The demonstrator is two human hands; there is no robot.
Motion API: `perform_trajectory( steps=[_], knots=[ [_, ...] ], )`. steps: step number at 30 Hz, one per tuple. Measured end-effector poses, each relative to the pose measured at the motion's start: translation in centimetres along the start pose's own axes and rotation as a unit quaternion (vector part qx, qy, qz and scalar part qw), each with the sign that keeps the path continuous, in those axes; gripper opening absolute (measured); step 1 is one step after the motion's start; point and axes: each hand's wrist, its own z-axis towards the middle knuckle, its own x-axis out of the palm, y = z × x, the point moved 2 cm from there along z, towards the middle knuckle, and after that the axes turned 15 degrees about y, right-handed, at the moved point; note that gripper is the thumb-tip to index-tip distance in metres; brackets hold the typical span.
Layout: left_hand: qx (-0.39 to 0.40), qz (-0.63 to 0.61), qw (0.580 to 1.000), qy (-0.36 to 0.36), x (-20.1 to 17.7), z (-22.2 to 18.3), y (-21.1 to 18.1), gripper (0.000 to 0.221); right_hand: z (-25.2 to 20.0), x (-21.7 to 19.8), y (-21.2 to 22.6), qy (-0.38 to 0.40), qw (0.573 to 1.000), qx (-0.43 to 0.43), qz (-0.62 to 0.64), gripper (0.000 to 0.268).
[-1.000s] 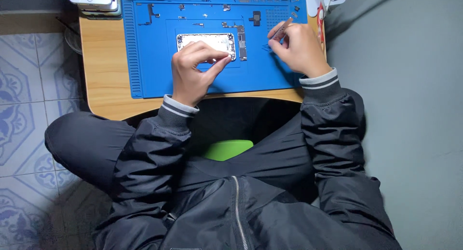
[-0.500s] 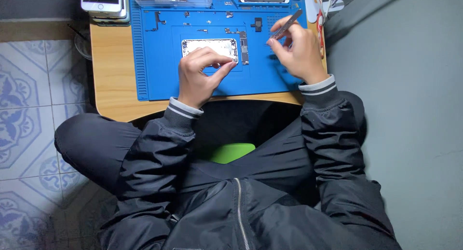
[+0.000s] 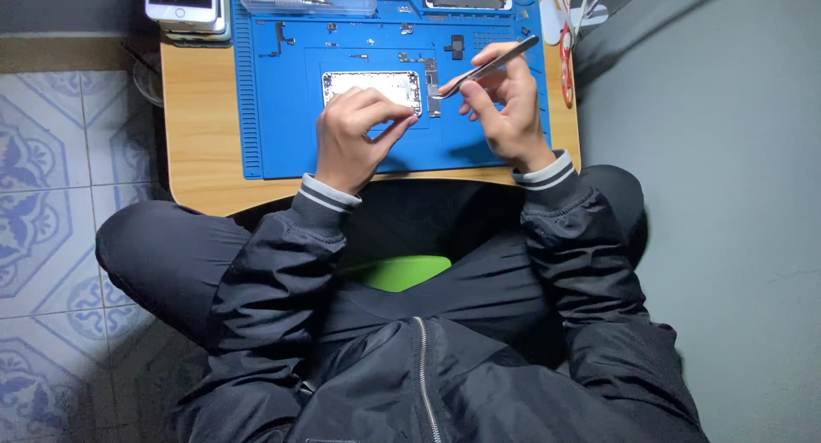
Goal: Repairing a mobile phone by inspecting and manipulating internal components on a repair mat
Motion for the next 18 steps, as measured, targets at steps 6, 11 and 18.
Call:
perform_trajectory(
  steps=[6, 11, 18],
  knots=[
    [0.022, 0.035, 0.999, -0.022, -0.6, 0.2, -0.4, 0.009, -0.4, 2.3, -1.2, -0.001, 0.993, -0.028, 0.117, 0.022],
    [0.028, 0.036, 0.999, -0.029, -0.5, 0.2, -0.4, 0.010, -0.4, 3.6, -1.0, -0.016, 0.992, -0.028, 0.122, 0.023],
    [0.024, 0.042, 0.998, -0.029, -0.2, 0.2, -0.4, 0.012, -0.4, 3.8, -0.2, -0.013, 0.992, -0.026, 0.119, 0.022]
  ],
)
